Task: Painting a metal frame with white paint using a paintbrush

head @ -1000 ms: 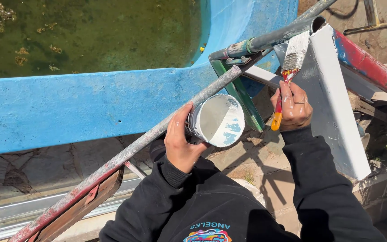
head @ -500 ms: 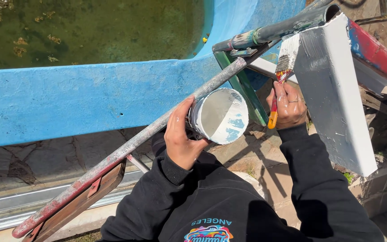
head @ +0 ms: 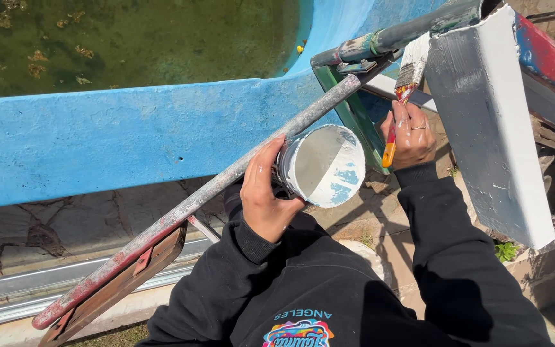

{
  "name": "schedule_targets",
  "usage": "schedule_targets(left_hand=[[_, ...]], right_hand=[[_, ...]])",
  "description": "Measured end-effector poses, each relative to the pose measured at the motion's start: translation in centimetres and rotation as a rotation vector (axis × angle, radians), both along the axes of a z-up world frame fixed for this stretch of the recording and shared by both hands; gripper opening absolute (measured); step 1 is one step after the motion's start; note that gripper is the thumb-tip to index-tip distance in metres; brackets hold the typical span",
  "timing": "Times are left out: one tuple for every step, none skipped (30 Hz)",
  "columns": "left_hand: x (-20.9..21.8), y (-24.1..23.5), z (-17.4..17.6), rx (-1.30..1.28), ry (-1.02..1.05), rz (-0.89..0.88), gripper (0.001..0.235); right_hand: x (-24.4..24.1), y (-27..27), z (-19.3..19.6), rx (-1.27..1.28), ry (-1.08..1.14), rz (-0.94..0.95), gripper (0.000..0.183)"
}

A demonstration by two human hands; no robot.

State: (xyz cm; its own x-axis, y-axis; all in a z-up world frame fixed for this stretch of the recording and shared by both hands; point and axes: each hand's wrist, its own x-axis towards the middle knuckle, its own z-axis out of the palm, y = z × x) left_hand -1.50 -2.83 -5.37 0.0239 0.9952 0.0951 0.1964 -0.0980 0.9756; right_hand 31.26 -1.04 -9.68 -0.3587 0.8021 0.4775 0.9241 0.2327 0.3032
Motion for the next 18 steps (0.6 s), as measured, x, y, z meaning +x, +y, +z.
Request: schedule_targets(left_hand=[[-0.1,0.0,0.0,0.005,0.006,0.005,0.089],[-0.2,-0.1,0.1,0.008,0.009,0.009,0.087],[-0.4,-0.1,0.3,0.006,0.012,0.006,0.087],[-0.6,0.0,0.5,0.006,0.018,0.013,0.087],[-0.8,0.0,0.6,0.006,0.025,0.020,0.088],[-0.9,0.0,0.7,0.004,0.024,0.019,0.088],[-1.1,-0.1,0.7,0.002,0.024,0.017,0.087],[-1.2,0.1,0.7,0.006,0.026,0.021,0.087],[-1.0,0.1,0.5,0.010,0.027,0.026,0.087],[-0.9,0.0,0.4,0.018,0.029,0.024,0.087],[-0.8,-0.1,0.2,0.026,0.030,0.023,0.086],[-0.6,-0.1,0.4,0.025,0.027,0.016,0.086],[-0.4,-0.2,0.5,0.027,0.013,0.011,0.085],[-0.3,0.0,0.5,0.036,0.005,0.012,0.084],[-0.1,0.1,0.8,0.041,0.008,0.011,0.084],[-0.1,0.1,1.0,0.041,-0.001,0.006,0.084],[0.0,0.1,1.2,0.040,-0.009,0.001,0.083],[-0.2,0.0,1.3,0.038,-0.008,-0.009,0.083]], right_hand=[[0.5,0.3,-0.4,0.016,-0.020,0.003,0.016],[1.0,0.6,-0.7,0.030,-0.043,0.005,0.016],[1.5,-0.9,-0.6,0.028,-0.040,0.002,0.016],[2.1,-2.3,-0.6,0.019,-0.052,-0.023,0.016],[2.7,-3.7,-0.5,0.009,-0.063,-0.049,0.017],[3.1,-5.6,-0.5,0.007,-0.064,-0.050,0.017],[3.6,-7.6,-0.5,0.005,-0.057,-0.083,0.018],[4.1,-9.1,-0.7,0.008,-0.047,-0.111,0.018],[3.5,-9.1,-0.5,0.011,-0.046,-0.106,0.018],[2.6,-9.6,-0.2,-0.012,-0.006,-0.103,0.017],[1.9,-10.1,0.1,-0.036,0.033,-0.100,0.015],[1.1,-8.6,0.1,-0.037,0.031,-0.107,0.015],[0.4,-7.2,0.2,-0.039,0.031,-0.064,0.016],[-0.4,-5.2,-0.1,-0.034,0.037,-0.015,0.016],[-0.1,-3.9,-0.2,-0.028,0.040,-0.016,0.016],[0.1,-2.8,-0.4,-0.005,0.021,-0.004,0.016],[0.2,-1.7,-0.6,0.017,0.001,0.008,0.016],[1.0,-2.4,-0.5,0.015,0.002,-0.002,0.016]])
